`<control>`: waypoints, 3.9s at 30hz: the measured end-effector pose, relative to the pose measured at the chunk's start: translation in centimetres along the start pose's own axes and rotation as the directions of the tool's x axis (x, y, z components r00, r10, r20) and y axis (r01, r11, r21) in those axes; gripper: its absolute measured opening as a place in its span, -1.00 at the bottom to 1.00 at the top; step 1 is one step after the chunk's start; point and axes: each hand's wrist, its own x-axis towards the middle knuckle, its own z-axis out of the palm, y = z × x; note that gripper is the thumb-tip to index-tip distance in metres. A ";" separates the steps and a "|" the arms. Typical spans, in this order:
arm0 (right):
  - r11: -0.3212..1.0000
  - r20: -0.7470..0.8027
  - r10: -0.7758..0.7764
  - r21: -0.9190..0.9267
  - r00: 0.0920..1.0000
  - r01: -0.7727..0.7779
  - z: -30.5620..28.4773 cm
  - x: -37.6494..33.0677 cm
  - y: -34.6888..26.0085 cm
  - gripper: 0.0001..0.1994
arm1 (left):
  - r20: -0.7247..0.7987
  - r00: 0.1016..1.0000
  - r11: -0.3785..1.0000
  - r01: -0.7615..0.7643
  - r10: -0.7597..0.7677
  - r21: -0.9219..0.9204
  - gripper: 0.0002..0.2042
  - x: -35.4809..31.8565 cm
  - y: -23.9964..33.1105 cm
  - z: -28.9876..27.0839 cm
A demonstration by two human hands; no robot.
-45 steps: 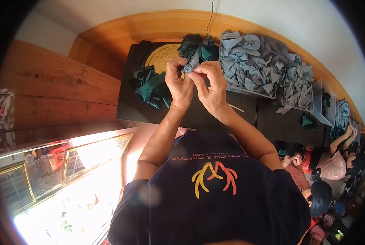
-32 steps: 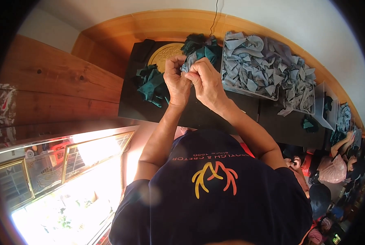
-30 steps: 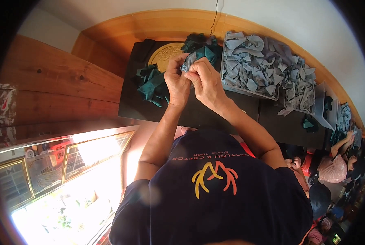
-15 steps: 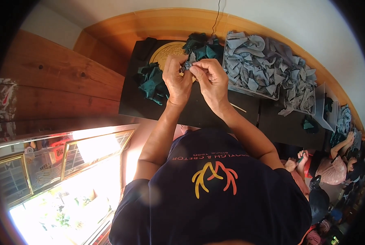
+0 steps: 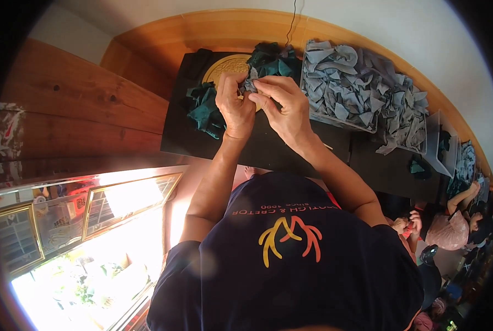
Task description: Turning small green and blue fabric pieces inside out using a wooden stick.
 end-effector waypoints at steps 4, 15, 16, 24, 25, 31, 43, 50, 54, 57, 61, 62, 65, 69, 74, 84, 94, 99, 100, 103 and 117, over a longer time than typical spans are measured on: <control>0.977 -0.031 0.188 0.112 0.982 -0.184 0.8 -0.6 0.4 -0.88 | -0.028 0.997 0.997 -0.077 0.077 0.019 -0.75 -0.3 -0.3 0.7; 1.000 0.152 -0.024 0.020 0.988 0.021 -0.9 0.6 1.1 -0.89 | 0.026 0.999 0.999 -0.036 0.036 0.009 -0.75 -0.7 0.1 0.9; 1.000 0.152 -0.024 0.021 0.988 0.021 -0.9 0.6 1.1 -0.89 | 0.031 0.999 1.000 0.008 -0.007 -0.009 -0.75 -0.9 -0.1 1.0; 0.998 0.113 -0.023 0.056 0.993 0.017 -0.3 0.1 1.1 -0.90 | 0.104 0.989 0.969 0.129 -0.109 -0.211 -0.74 -0.5 -0.4 1.4; 0.998 0.113 -0.023 0.058 0.993 0.017 -0.1 0.0 1.2 -0.90 | 0.105 0.989 0.963 0.127 -0.104 -0.238 -0.76 -0.5 -0.6 1.4; 0.999 0.037 -0.002 0.032 0.999 0.001 0.4 -0.4 1.2 -0.85 | 0.099 0.992 0.970 0.104 -0.084 -0.221 -0.77 -0.5 -1.8 1.7; 0.365 0.185 0.675 0.758 0.714 -0.541 2.7 -3.6 5.5 -0.86 | 0.086 0.931 0.923 0.334 -0.355 0.193 -0.76 -2.2 -1.5 4.3; 0.264 0.235 0.743 0.757 0.626 -0.597 2.8 -4.1 8.0 -0.81 | 0.235 0.884 0.909 0.357 -0.403 0.216 -0.79 -2.5 -1.4 4.5; 0.249 0.256 0.744 0.751 0.618 -0.612 2.8 -4.2 8.1 -0.80 | 0.287 0.867 0.907 0.348 -0.407 0.235 -0.80 -2.6 -1.3 3.8; 0.229 0.335 0.721 0.712 0.607 -0.664 1.9 -3.9 7.7 -0.79 | 0.390 0.729 0.716 0.666 -0.563 -0.211 -0.91 -2.6 -1.3 3.2; 0.178 0.485 0.643 0.658 0.592 -0.732 0.7 -3.3 7.6 -0.78 | 0.658 0.424 0.187 0.897 -0.623 -0.401 -0.84 -1.4 -0.9 1.3; 0.178 0.492 0.639 0.653 0.591 -0.736 0.5 -3.1 7.5 -0.78 | 0.652 0.427 0.186 0.894 -0.626 -0.407 -0.84 -1.4 -1.0 1.0; 0.154 0.516 0.556 0.706 0.651 -0.692 0.1 -2.7 6.9 -0.77 | 0.910 0.266 -0.432 0.814 -0.318 -0.389 -0.83 -2.4 -1.7 -0.1; 0.103 0.552 0.582 0.678 0.597 -0.728 -1.1 -1.8 4.4 -0.79 | 0.964 0.244 -0.601 0.758 -0.103 -0.255 -0.85 -2.2 -0.6 -1.0; 0.300 0.405 0.570 0.708 0.715 -0.640 -1.5 -1.0 2.8 -0.79 | 0.933 0.359 -0.574 0.767 0.012 -0.288 -0.88 -1.7 1.0 -1.2; 0.608 0.333 0.528 0.495 0.781 -0.621 -4.6 1.4 -0.4 -0.75 | 0.932 0.343 -0.497 0.792 -0.116 -0.353 -0.96 -0.4 4.3 -1.6; 0.641 0.238 0.545 0.500 0.804 -0.583 -3.9 1.5 0.7 -0.79 | 0.948 0.210 -0.701 0.638 -0.241 -0.319 -0.95 -0.4 5.2 -0.7; 0.602 0.293 0.548 0.512 0.784 -0.613 -3.9 1.8 0.5 -0.77 | 0.918 0.390 -0.718 0.618 -0.073 -0.320 -0.89 -1.5 4.9 -0.6; 0.597 0.305 0.545 0.513 0.781 -0.617 -3.8 1.8 0.4 -0.76 | 0.918 0.390 -0.720 0.617 -0.073 -0.319 -0.89 -1.5 4.8 -0.6; 0.613 0.358 0.545 0.447 0.758 -0.652 -3.9 1.5 0.7 -0.71 | 0.913 0.407 -0.589 0.731 -0.028 -0.344 -0.86 -1.1 4.4 -0.9; 0.865 0.098 0.454 0.192 0.886 -0.464 -4.1 1.2 -0.2 -0.66 | 0.943 0.328 -0.716 0.669 0.047 -0.197 -0.57 -0.4 5.0 0.3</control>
